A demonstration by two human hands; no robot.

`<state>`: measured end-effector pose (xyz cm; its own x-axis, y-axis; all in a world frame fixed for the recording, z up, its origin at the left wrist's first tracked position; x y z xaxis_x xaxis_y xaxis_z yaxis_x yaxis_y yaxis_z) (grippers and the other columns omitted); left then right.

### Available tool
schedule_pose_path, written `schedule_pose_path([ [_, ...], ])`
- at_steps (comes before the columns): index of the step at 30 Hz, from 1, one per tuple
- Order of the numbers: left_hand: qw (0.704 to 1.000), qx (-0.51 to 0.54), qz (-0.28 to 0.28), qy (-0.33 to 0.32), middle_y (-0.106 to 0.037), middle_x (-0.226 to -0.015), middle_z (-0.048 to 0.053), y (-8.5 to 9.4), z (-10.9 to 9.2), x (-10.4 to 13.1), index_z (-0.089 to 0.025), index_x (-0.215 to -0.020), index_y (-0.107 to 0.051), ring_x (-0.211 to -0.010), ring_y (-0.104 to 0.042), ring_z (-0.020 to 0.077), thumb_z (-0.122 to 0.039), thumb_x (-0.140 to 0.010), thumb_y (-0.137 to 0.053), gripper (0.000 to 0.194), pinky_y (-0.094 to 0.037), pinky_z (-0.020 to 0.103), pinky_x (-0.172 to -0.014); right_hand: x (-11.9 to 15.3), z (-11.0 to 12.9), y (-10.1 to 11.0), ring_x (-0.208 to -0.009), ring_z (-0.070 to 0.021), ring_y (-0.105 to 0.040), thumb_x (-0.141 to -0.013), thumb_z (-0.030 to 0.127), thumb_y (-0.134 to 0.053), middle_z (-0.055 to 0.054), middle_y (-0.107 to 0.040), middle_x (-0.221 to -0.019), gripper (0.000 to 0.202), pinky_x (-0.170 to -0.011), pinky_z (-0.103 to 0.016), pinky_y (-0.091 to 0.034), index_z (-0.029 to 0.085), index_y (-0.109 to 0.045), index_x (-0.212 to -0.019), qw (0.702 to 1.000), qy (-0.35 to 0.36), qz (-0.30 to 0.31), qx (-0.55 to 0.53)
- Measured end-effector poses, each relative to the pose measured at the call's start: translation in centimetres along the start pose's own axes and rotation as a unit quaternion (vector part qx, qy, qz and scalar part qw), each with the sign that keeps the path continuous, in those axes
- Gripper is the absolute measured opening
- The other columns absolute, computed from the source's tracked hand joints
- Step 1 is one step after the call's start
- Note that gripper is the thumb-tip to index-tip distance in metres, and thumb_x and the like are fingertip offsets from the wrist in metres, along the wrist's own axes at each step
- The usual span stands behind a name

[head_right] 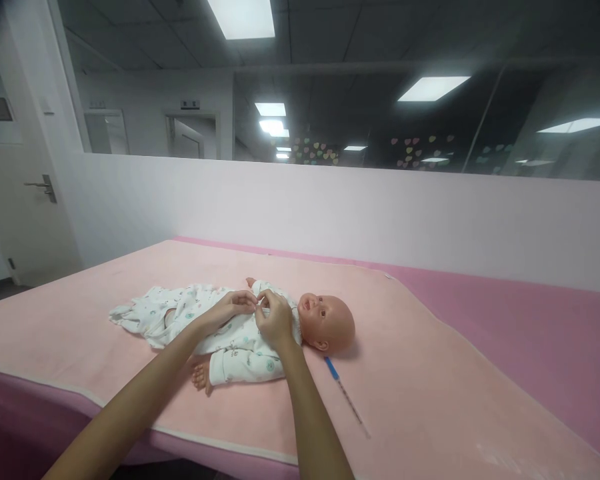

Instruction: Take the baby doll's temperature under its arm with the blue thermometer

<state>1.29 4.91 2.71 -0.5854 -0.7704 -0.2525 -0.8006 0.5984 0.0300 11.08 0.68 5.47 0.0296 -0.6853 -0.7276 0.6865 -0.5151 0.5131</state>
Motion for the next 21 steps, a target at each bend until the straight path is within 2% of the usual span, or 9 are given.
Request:
schedule_pose_path([
  [6,0.999,0.04,-0.018,-0.005,-0.056,-0.074,0.0,0.2,0.2,-0.2,-0.013,-0.071,-0.056,-0.071,-0.051,0.0099,-0.02,-0.06,-0.066,0.016,-0.037,0.02,-0.067,0.3,1.2,-0.6,-0.07,-0.0161,-0.044,-0.06,0.013,-0.043,-0.001,-0.049,-0.071,0.026,-0.066,-0.026,-0.032,0.019,-0.047,-0.085,0.995,0.052,0.036,0.072],
  [16,0.998,0.05,-0.023,-0.009,-0.058,-0.076,0.001,0.3,0.3,-0.4,-0.013,-0.074,-0.058,-0.075,-0.053,0.011,-0.018,-0.059,-0.066,0.018,-0.038,0.022,-0.071,0.6,1.8,-0.9,-0.073,-0.0173,-0.043,-0.062,0.01,-0.04,-0.004,-0.05,-0.076,0.03,-0.067,-0.028,-0.033,0.017,-0.047,-0.09,0.99,0.081,0.036,0.112],
  [19,0.997,0.028,-0.066,-0.005,-0.058,-0.073,0.001,0.9,0.2,-0.4,-0.013,-0.077,-0.058,-0.063,-0.05,0.0074,-0.022,-0.061,-0.064,0.02,-0.036,0.019,-0.059,0.7,1.7,-0.9,-0.074,-0.0174,-0.045,-0.064,0.01,-0.04,-0.004,-0.052,-0.078,0.03,-0.067,-0.028,-0.034,0.017,-0.049,-0.092,0.99,0.075,0.035,0.111],
  [21,0.994,0.01,-0.11,0.004,-0.055,-0.066,-0.001,1.9,0.4,-0.3,-0.014,-0.08,-0.057,-0.05,-0.043,0.0041,-0.026,-0.063,-0.061,0.021,-0.029,0.017,-0.048,0.7,1.6,-0.8,-0.076,-0.0175,-0.046,-0.065,0.01,-0.04,-0.004,-0.053,-0.079,0.031,-0.068,-0.028,-0.034,0.017,-0.049,-0.093,0.991,0.075,0.031,0.106],
])
Point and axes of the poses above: each hand's wrist, its own x-axis away from the middle knuckle, its own y-axis out of the back of the hand, z = x × y, the point moved 8 cm from there along -x, towards the middle knuckle
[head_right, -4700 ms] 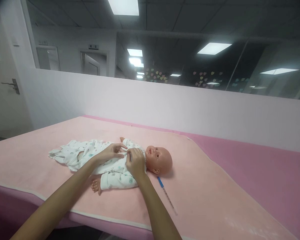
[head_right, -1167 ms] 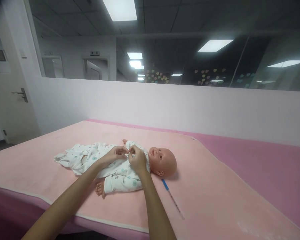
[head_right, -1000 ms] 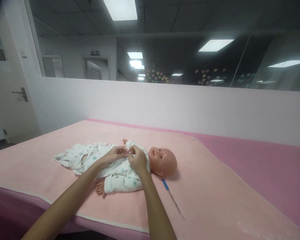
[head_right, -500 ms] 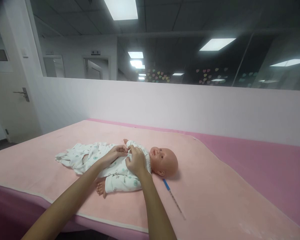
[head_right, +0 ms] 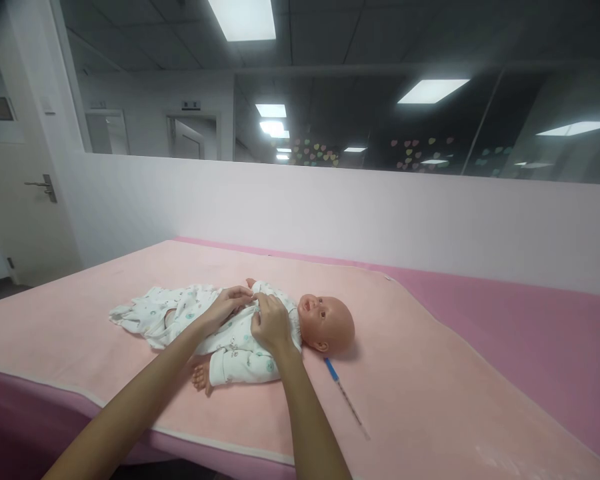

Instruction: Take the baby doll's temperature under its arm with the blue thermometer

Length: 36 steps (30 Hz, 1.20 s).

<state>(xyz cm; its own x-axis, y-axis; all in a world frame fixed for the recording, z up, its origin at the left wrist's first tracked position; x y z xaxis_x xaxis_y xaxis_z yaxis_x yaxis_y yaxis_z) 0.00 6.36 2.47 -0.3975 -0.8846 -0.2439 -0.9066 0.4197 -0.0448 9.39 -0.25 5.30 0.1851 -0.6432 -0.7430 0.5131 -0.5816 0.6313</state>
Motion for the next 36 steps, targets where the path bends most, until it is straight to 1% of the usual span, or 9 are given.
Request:
schedule_pose_path([
  [2,0.998,-0.041,-0.038,-0.003,-0.053,-0.063,-0.003,1.1,0.1,-0.1,-0.015,-0.082,-0.056,-0.043,-0.038,0.0031,-0.029,-0.066,-0.058,0.021,-0.025,0.017,-0.043,0.0,-0.1,0.1,-0.078,-0.0176,-0.047,-0.065,0.009,-0.04,-0.004,-0.054,-0.08,0.031,-0.069,-0.028,-0.035,0.017,-0.05,-0.094,1.0,0.0,-0.01,-0.004],
  [6,0.971,-0.211,-0.103,-0.056,-0.056,-0.061,-0.002,2.7,-0.5,-0.1,-0.016,-0.086,-0.057,-0.048,-0.046,0.0065,-0.028,-0.069,-0.051,0.021,-0.033,0.018,-0.05,-0.1,0.3,0.2,-0.081,-0.0174,-0.047,-0.068,0.009,-0.042,-0.004,-0.056,-0.084,0.029,-0.074,-0.029,-0.035,0.017,-0.052,-0.095,1.0,0.009,-0.018,0.014],
  [9,0.954,-0.28,-0.096,-0.054,-0.056,-0.055,-0.003,2.8,-0.1,-0.3,-0.016,-0.088,-0.057,-0.05,-0.047,0.0083,-0.029,-0.072,-0.047,0.022,-0.034,0.02,-0.054,-0.2,1.6,-0.5,-0.079,-0.0165,-0.046,-0.076,0.018,-0.045,-0.004,-0.055,-0.08,0.012,-0.075,-0.03,-0.034,0.018,-0.054,-0.083,0.999,0.041,0.007,0.031],
  [11,0.963,-0.263,-0.048,-0.029,-0.054,-0.056,-0.002,2.5,0.5,-0.4,-0.015,-0.088,-0.058,-0.05,-0.046,0.0081,-0.03,-0.072,-0.047,0.024,-0.034,0.02,-0.053,-0.1,2.7,-1.0,-0.077,-0.0159,-0.046,-0.078,0.025,-0.046,-0.004,-0.055,-0.078,0.01,-0.074,-0.03,-0.034,0.018,-0.054,-0.078,0.997,0.064,0.019,0.032],
  [14,0.979,-0.182,0.088,0.034,-0.054,-0.062,-0.002,1.7,1.1,-0.1,-0.016,-0.099,-0.057,-0.053,-0.044,0.0069,-0.027,-0.07,-0.052,0.031,-0.033,0.018,-0.052,0.0,3.7,-1.4,-0.075,-0.0151,-0.045,-0.079,0.027,-0.047,-0.004,-0.054,-0.077,0.012,-0.072,-0.029,-0.033,0.017,-0.052,-0.075,0.996,0.081,0.017,0.029],
  [17,0.968,-0.095,0.215,0.085,-0.056,-0.07,-0.002,1.3,1.0,1.0,-0.018,-0.113,-0.05,-0.064,-0.049,0.0079,-0.02,-0.065,-0.06,0.049,-0.037,0.019,-0.062,0.2,3.9,-1.4,-0.072,-0.0143,-0.043,-0.076,0.024,-0.047,-0.003,-0.052,-0.075,0.009,-0.07,-0.029,-0.033,0.016,-0.049,-0.072,0.997,0.077,0.007,0.026],
  [21,0.952,-0.04,0.286,0.099,-0.057,-0.075,0.0,1.3,0.8,1.7,-0.02,-0.12,-0.045,-0.075,-0.053,0.0107,-0.014,-0.061,-0.065,0.062,-0.04,0.024,-0.076,0.3,3.9,-1.5,-0.07,-0.0136,-0.04,-0.072,0.022,-0.049,-0.002,-0.048,-0.071,0.006,-0.068,-0.028,-0.032,0.017,-0.047,-0.07,0.996,0.09,0.025,0.015],
  [27,0.965,-0.047,0.231,0.118,-0.06,-0.078,0.0,1.8,1.3,1.4,-0.021,-0.123,-0.041,-0.078,-0.054,0.0113,-0.011,-0.062,-0.062,0.066,-0.04,0.025,-0.078,0.3,3.8,-2.0,-0.073,-0.0148,-0.041,-0.071,0.019,-0.048,-0.002,-0.048,-0.074,0.002,-0.07,-0.029,-0.032,0.017,-0.047,-0.072,0.994,0.097,0.04,0.037],
  [36,0.983,-0.028,0.15,0.106,-0.058,-0.077,0.0,1.2,-1.5,2.8,-0.022,-0.123,-0.04,-0.065,-0.05,0.0076,-0.011,-0.063,-0.056,0.063,-0.038,0.02,-0.064,0.1,3.4,-1.8,-0.073,-0.0144,-0.044,-0.078,0.02,-0.044,-0.002,-0.051,-0.072,0.007,-0.07,-0.027,-0.033,0.017,-0.049,-0.074,0.997,0.076,0.006,0.03],
])
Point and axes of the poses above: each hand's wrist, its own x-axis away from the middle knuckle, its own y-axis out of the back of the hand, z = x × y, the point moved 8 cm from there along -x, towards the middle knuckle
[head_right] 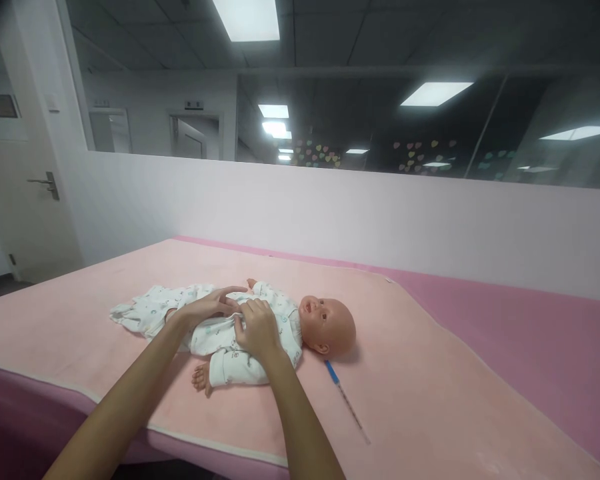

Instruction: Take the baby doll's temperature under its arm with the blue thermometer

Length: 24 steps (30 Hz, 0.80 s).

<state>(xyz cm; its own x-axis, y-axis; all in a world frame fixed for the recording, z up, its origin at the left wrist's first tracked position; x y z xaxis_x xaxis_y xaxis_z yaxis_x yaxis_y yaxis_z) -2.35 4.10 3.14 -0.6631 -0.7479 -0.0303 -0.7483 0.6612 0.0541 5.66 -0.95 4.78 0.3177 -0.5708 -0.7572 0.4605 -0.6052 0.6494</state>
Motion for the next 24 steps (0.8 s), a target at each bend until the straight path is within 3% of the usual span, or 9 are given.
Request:
schedule_pose_path([
  [7,0.999,-0.028,-0.042,0.01,-0.05,-0.063,-0.003,0.9,0.5,-0.4,-0.019,-0.122,-0.043,-0.049,-0.038,0.0041,-0.02,-0.067,-0.058,0.057,-0.028,0.017,-0.048,-0.1,-0.1,0.0,-0.074,-0.0148,-0.046,-0.083,0.023,-0.043,-0.002,-0.054,-0.073,0.012,-0.07,-0.028,-0.033,0.018,-0.052,-0.079,1.0,-0.009,-0.003,0.002],
  [9,0.999,-0.018,-0.031,0.001,-0.053,-0.068,-0.001,1.1,0.7,-0.5,-0.019,-0.123,-0.041,-0.057,-0.045,0.0063,-0.022,-0.067,-0.06,0.058,-0.035,0.019,-0.054,-0.1,-0.3,0.1,-0.074,-0.0147,-0.046,-0.084,0.023,-0.042,-0.003,-0.054,-0.074,0.013,-0.071,-0.028,-0.033,0.018,-0.053,-0.08,1.0,-0.017,-0.007,0.003],
  [12,0.999,0.002,0.037,-0.008,-0.059,-0.085,0.002,0.5,0.8,-0.5,-0.022,-0.125,-0.037,-0.077,-0.054,0.0114,-0.019,-0.062,-0.067,0.07,-0.041,0.024,-0.073,-0.1,-0.6,0.2,-0.074,-0.0145,-0.047,-0.085,0.024,-0.041,-0.003,-0.055,-0.075,0.015,-0.071,-0.028,-0.033,0.018,-0.053,-0.079,0.999,-0.029,-0.017,0.004],
  [16,0.997,0.003,0.071,-0.006,-0.059,-0.094,0.004,0.4,0.9,-0.5,-0.024,-0.126,-0.035,-0.084,-0.054,0.0131,-0.011,-0.055,-0.071,0.081,-0.041,0.027,-0.078,-0.1,-0.7,0.3,-0.074,-0.0144,-0.047,-0.084,0.021,-0.041,-0.003,-0.056,-0.076,0.013,-0.071,-0.028,-0.033,0.018,-0.053,-0.079,0.999,-0.031,-0.016,-0.003],
  [21,1.0,0.008,0.026,-0.004,-0.061,-0.095,0.005,1.0,1.0,-0.7,-0.021,-0.118,-0.046,-0.092,-0.055,0.0157,-0.021,-0.065,-0.065,0.056,-0.039,0.028,-0.084,0.0,-0.7,0.3,-0.074,-0.0147,-0.048,-0.079,0.019,-0.046,-0.003,-0.056,-0.074,0.008,-0.072,-0.028,-0.033,0.017,-0.053,-0.077,0.999,-0.032,-0.018,-0.012],
  [24,1.0,-0.002,-0.008,0.003,-0.062,-0.086,0.004,1.4,1.2,-0.8,-0.018,-0.112,-0.049,-0.084,-0.056,0.0146,-0.022,-0.067,-0.061,0.046,-0.04,0.026,-0.076,0.1,-0.8,0.1,-0.076,-0.0152,-0.048,-0.078,0.02,-0.048,-0.003,-0.056,-0.074,0.007,-0.073,-0.029,-0.033,0.018,-0.055,-0.079,0.999,-0.035,-0.014,-0.014],
])
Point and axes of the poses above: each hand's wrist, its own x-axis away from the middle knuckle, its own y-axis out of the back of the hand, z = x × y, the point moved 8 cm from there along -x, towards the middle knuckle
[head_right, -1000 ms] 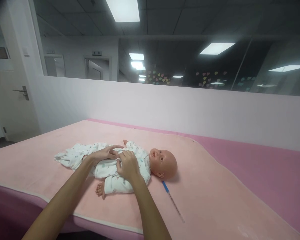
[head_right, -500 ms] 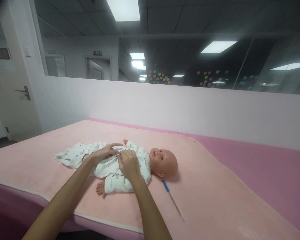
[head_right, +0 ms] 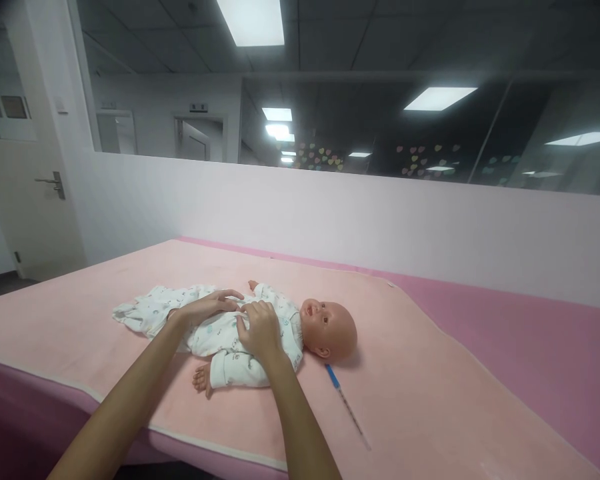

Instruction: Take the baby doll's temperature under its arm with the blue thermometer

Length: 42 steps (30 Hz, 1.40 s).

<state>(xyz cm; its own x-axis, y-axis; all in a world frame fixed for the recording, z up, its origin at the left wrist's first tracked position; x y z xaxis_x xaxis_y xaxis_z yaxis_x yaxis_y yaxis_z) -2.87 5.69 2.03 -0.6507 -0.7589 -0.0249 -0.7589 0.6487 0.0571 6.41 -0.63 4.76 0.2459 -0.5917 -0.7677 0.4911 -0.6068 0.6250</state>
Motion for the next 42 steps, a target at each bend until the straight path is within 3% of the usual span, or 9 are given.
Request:
schedule_pose_path([
  [3,0.999,-0.025,0.023,-0.001,-0.061,-0.079,0.002,-0.4,-0.1,0.0,-0.017,-0.109,-0.05,-0.072,-0.054,0.0108,-0.017,-0.065,-0.061,0.045,-0.039,0.023,-0.068,0.0,0.0,-0.3,-0.074,-0.0151,-0.047,-0.077,0.023,-0.049,-0.002,-0.055,-0.072,0.007,-0.073,-0.029,-0.033,0.018,-0.055,-0.076,1.0,0.004,0.01,0.007],
  [8,0.996,-0.038,0.084,-0.008,-0.06,-0.079,0.002,-1.1,-0.3,0.1,-0.016,-0.105,-0.05,-0.069,-0.052,0.0086,-0.01,-0.06,-0.061,0.047,-0.036,0.02,-0.064,0.0,0.1,-0.4,-0.072,-0.0141,-0.044,-0.074,0.022,-0.051,-0.002,-0.053,-0.069,0.008,-0.07,-0.028,-0.033,0.017,-0.051,-0.068,1.0,0.015,0.014,0.02],
  [14,0.998,-0.052,0.037,-0.013,-0.062,-0.08,0.003,-0.5,0.0,-0.2,-0.016,-0.097,-0.051,-0.072,-0.053,0.0101,-0.013,-0.062,-0.06,0.036,-0.038,0.021,-0.067,-0.1,0.4,-0.3,-0.071,-0.0137,-0.044,-0.073,0.022,-0.051,-0.002,-0.052,-0.069,0.006,-0.07,-0.028,-0.033,0.017,-0.051,-0.069,0.999,0.028,0.014,0.019],
  [31,1.0,-0.008,-0.013,-0.024,-0.063,-0.084,0.005,0.1,-0.6,0.3,-0.018,-0.112,-0.049,-0.075,-0.057,0.0115,-0.019,-0.065,-0.061,0.048,-0.041,0.022,-0.068,-0.1,-0.4,-0.4,-0.072,-0.0146,-0.048,-0.075,0.022,-0.053,0.0,-0.056,-0.071,0.005,-0.072,-0.028,-0.034,0.019,-0.051,-0.072,1.0,-0.012,0.009,-0.001],
  [37,0.999,-0.008,0.035,-0.027,-0.063,-0.09,0.007,-0.1,-0.2,-0.2,-0.017,-0.11,-0.051,-0.085,-0.058,0.0159,-0.021,-0.057,-0.072,0.057,-0.044,0.03,-0.081,0.0,-0.5,-0.3,-0.076,-0.0155,-0.049,-0.076,0.021,-0.053,-0.001,-0.058,-0.075,0.005,-0.072,-0.029,-0.036,0.02,-0.055,-0.08,1.0,-0.025,0.005,-0.014],
  [42,0.998,-0.012,0.047,-0.036,-0.062,-0.092,0.006,0.1,0.4,-0.7,-0.02,-0.115,-0.049,-0.084,-0.058,0.0149,-0.014,-0.055,-0.072,0.064,-0.045,0.03,-0.078,0.0,-0.4,-0.2,-0.077,-0.0163,-0.05,-0.077,0.022,-0.052,-0.001,-0.058,-0.075,0.005,-0.073,-0.029,-0.036,0.02,-0.056,-0.081,0.999,-0.025,0.006,-0.028],
])
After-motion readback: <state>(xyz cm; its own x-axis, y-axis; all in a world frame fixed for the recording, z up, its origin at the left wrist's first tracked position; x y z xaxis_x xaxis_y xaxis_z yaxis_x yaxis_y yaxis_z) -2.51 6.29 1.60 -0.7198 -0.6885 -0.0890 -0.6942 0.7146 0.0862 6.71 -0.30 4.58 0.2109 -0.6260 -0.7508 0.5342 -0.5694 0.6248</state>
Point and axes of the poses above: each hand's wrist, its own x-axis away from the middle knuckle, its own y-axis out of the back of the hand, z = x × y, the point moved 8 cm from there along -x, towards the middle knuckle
